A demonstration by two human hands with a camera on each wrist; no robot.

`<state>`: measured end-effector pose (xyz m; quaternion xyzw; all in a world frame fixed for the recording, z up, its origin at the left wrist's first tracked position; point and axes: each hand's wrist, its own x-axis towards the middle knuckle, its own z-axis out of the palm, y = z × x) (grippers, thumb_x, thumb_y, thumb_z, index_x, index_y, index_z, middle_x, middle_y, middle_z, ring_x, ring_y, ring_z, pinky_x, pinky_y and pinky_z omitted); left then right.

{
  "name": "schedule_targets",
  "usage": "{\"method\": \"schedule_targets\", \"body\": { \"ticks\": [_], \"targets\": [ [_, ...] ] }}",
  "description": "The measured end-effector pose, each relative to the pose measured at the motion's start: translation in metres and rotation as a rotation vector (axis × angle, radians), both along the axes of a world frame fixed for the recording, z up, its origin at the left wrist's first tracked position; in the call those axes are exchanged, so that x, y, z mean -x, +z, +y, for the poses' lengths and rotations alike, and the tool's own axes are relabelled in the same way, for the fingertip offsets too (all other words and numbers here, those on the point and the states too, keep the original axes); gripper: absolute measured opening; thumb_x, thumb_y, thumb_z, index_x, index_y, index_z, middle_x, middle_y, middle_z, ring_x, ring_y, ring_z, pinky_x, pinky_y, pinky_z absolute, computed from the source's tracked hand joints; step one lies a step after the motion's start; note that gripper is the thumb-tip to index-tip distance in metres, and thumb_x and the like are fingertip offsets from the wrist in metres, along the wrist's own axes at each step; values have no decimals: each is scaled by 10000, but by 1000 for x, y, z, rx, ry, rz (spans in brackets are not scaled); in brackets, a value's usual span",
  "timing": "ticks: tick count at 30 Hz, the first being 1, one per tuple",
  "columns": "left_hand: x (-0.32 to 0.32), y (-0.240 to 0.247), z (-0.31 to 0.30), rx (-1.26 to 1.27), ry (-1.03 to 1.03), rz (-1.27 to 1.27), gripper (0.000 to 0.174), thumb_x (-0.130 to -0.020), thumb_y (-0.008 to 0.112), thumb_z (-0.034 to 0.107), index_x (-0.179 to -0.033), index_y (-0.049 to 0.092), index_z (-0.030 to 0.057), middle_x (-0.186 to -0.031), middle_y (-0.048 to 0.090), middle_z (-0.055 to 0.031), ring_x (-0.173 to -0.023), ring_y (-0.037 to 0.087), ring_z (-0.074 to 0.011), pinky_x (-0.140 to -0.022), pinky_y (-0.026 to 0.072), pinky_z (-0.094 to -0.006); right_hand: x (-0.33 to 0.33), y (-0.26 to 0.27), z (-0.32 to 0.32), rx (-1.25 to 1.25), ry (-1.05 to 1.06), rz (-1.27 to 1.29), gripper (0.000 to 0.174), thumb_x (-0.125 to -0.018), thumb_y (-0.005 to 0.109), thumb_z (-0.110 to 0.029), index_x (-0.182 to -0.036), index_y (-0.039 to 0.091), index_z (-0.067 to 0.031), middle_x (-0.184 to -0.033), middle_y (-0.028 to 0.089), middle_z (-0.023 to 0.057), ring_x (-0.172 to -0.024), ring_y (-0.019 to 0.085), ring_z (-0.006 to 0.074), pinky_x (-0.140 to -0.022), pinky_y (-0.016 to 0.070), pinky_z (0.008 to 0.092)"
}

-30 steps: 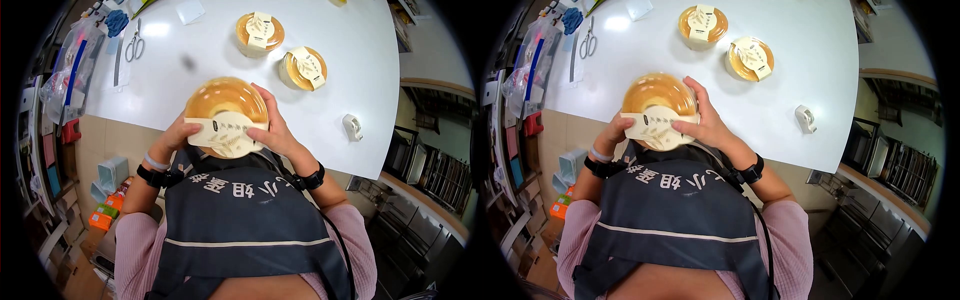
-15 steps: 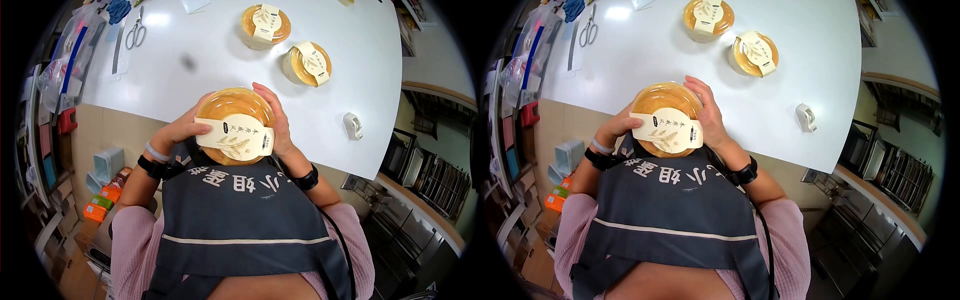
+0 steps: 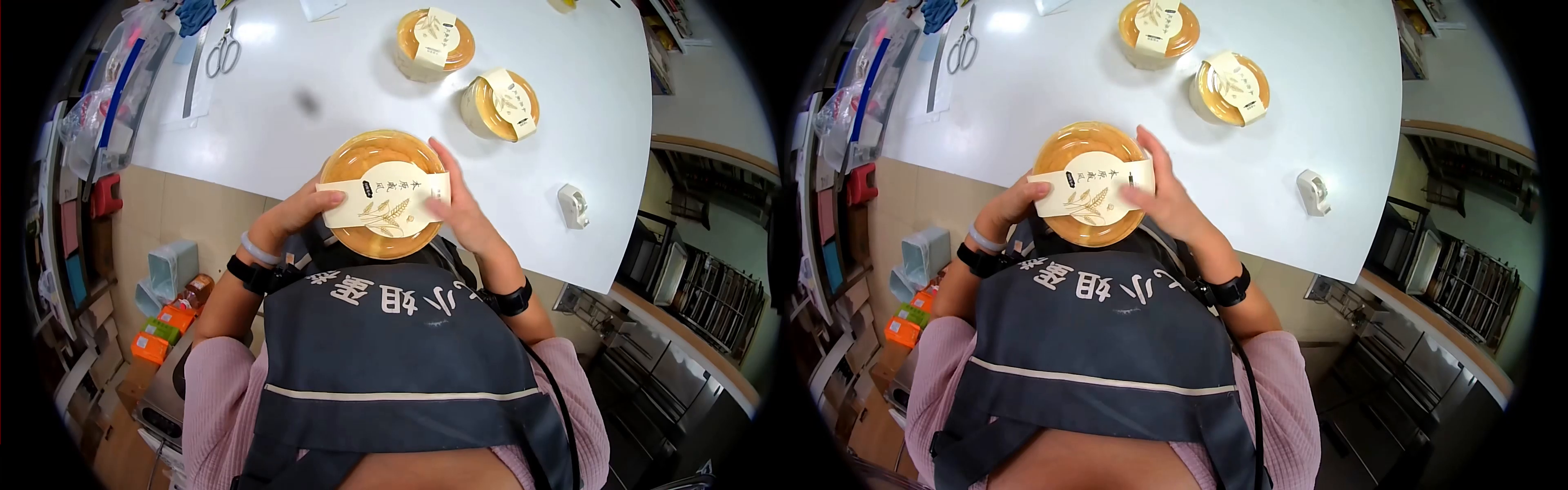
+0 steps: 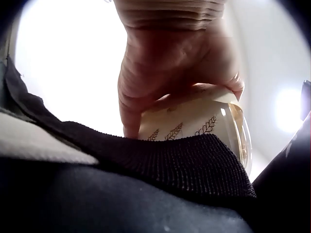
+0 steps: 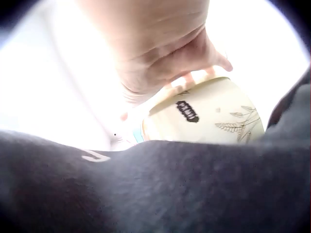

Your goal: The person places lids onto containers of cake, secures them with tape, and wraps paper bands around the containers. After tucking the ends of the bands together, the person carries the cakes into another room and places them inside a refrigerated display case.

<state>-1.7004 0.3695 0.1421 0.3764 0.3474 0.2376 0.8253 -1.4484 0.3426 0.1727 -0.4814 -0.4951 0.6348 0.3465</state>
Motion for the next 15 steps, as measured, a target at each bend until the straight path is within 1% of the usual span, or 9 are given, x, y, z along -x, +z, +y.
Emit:
{"method": "schedule_targets", "body": {
  "ticks": [1, 2, 3, 4, 6, 7, 9, 13, 15],
  "targets": [
    [-1, 2, 0, -2, -2, -3, 775, -723, 626, 409, -1295, 339, -28, -1241, 478, -140, -1115, 487, -203, -958, 372, -312, 3, 7, -3, 71, 24, 113, 911, -733, 683, -268, -1381, 106, 9, -1332, 263, 210, -1266, 265, 274, -1052, 198, 374],
    [-1, 5, -1, 69, -21, 0, 748, -735, 618, 397, -1287, 350, -31, -1240, 481, -142, -1115, 487, -203, -957, 373, -312, 4, 8, -2, 69, 21, 111, 911, -733, 683, -268, -1381, 106, 9, -1332, 263, 210, -1266, 265, 274, -1052, 198, 374],
    [-2, 8, -1, 138, -40, 5, 722, -748, 609, 386, -1280, 361, -35, -1238, 483, -144, -1115, 488, -202, -957, 374, -313, 5, 9, 0, 130, -6, 135, 925, -719, 696, -262, -1378, 110, 16, -1330, 266, 211, -1266, 264, 274, -1049, 208, 373],
    [-2, 9, 0, 135, -41, 6, 722, -748, 609, 386, -1280, 361, -35, -1238, 483, -144, -1115, 488, -202, -957, 374, -313, 6, 8, 2, 189, -32, 159, 938, -705, 709, -256, -1375, 114, 22, -1328, 269, 212, -1266, 264, 274, -1046, 217, 372],
    [-2, 11, 1, 242, -88, -46, 688, -757, 610, 366, -1265, 384, -40, -1226, 496, -145, -1116, 488, -200, -961, 371, -313, 4, 6, 6, 196, -10, 135, 941, -701, 714, -254, -1371, 117, 30, -1326, 275, 207, -1264, 269, 273, -1041, 229, 369],
    [-2, 9, 3, 237, -92, -45, 688, -757, 610, 366, -1265, 384, -40, -1226, 496, -145, -1116, 488, -200, -961, 371, -313, 2, 6, 8, 201, 13, 106, 944, -697, 719, -251, -1367, 120, 37, -1325, 280, 203, -1262, 274, 272, -1037, 242, 365],
    [-6, 0, 7, 50, -26, -98, 677, -754, 622, 346, -1259, 390, -41, -1225, 496, -145, -1120, 486, -201, -967, 367, -310, 3, 11, 13, 222, -19, 140, 951, -692, 725, -241, -1367, 115, 36, -1329, 276, 203, -1258, 285, 273, -1034, 249, 361],
    [-19, -1, 11, 8, 54, -26, 706, -740, 643, 329, -1281, 358, -24, -1230, 488, -140, -1122, 485, -201, -970, 368, -315, 0, 19, 16, 241, -93, 221, 964, -690, 731, -216, -1375, 96, 22, -1339, 277, 204, -1252, 309, 271, -1030, 262, 350],
    [-29, 5, 9, -55, 210, -48, 747, -731, 654, 319, -1311, 309, 1, -1253, 461, -133, -1137, 473, -206, -966, 374, -322, -4, 13, 14, 189, -85, 205, 963, -696, 727, -213, -1378, 88, 18, -1342, 280, 208, -1254, 310, 267, -1031, 263, 351]
  ]
}}
